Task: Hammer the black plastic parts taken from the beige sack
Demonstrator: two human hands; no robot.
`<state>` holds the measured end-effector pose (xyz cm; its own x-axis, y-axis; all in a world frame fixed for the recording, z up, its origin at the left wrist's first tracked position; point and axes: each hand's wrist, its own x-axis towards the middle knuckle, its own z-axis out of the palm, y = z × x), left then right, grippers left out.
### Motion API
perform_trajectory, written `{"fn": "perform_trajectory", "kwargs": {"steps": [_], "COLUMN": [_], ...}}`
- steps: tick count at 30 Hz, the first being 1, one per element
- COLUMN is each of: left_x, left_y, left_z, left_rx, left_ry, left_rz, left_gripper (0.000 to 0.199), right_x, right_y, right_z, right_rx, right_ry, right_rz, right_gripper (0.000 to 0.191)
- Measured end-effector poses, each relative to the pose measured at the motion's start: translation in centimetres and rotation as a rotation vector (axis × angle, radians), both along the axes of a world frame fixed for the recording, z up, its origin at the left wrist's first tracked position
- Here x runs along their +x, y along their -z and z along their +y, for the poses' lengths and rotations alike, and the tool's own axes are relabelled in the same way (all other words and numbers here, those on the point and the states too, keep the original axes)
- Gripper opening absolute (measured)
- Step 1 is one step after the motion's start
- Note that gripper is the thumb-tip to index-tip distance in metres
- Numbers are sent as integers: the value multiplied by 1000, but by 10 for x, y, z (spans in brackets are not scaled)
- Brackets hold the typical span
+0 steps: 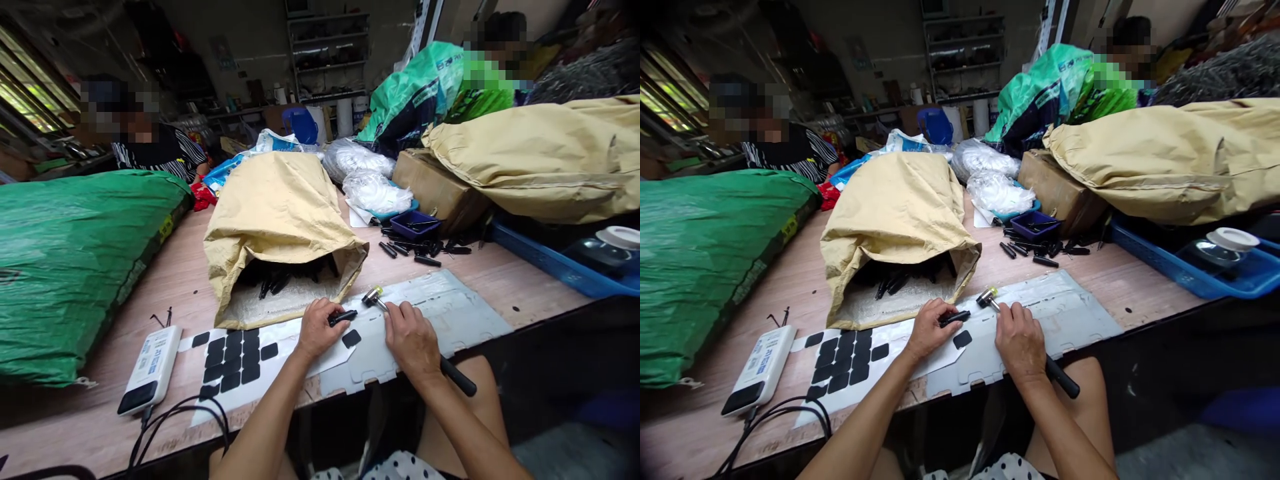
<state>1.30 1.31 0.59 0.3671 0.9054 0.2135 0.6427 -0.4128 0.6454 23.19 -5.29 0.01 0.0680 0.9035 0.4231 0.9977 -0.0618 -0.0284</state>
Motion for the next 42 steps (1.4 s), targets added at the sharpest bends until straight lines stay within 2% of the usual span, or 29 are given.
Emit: {"fn": "perform_trajectory", "kwargs": {"steps": [4, 7, 11, 14, 19, 24, 27, 30, 34, 38, 42], "left_x": [0, 1, 1, 1, 2, 2, 1, 1, 1, 1, 1], "left_y": [3, 4, 3, 3, 4, 3, 3, 4, 4, 3, 2], "left_z": [1, 2, 2, 2, 1, 1, 2, 3, 2, 1, 0], "left_rx": [3, -6, -10, -21, -26, -18, -15, -10, 9, 5, -10], "left_ry": [-2, -6, -7, -16, -16, -19, -11, -2, -12, -11, -13], "left_rz": [-21, -33, -27, -29, -41, -32, -33, -24, -9, -24, -8], "left_gripper": [19, 18, 16, 14, 15, 14, 15, 14, 11, 14, 20], "right_x": [3, 1, -11, -20, -28, -29, -30, -35, -42, -30, 2], "right_y": [-3, -7, -10, -13, -18, -16, -19, -22, -22, -23, -20], "right_z": [2, 0, -8, -14, -19, -22, -23, -25, -26, -21, -5], "right_rx": [-38, -49, 12, 16, 32, -31, -15, 2, -53, -27, 33], "right_ry": [-30, -43, -169, -245, -285, -268, -272, -316, -358, -312, -146], "right_rz": [85, 305, 601, 677, 628, 545, 558, 562, 512, 507, 379], "right_gripper": [24, 28, 37, 39, 42, 40, 40, 41, 41, 39, 36]}}
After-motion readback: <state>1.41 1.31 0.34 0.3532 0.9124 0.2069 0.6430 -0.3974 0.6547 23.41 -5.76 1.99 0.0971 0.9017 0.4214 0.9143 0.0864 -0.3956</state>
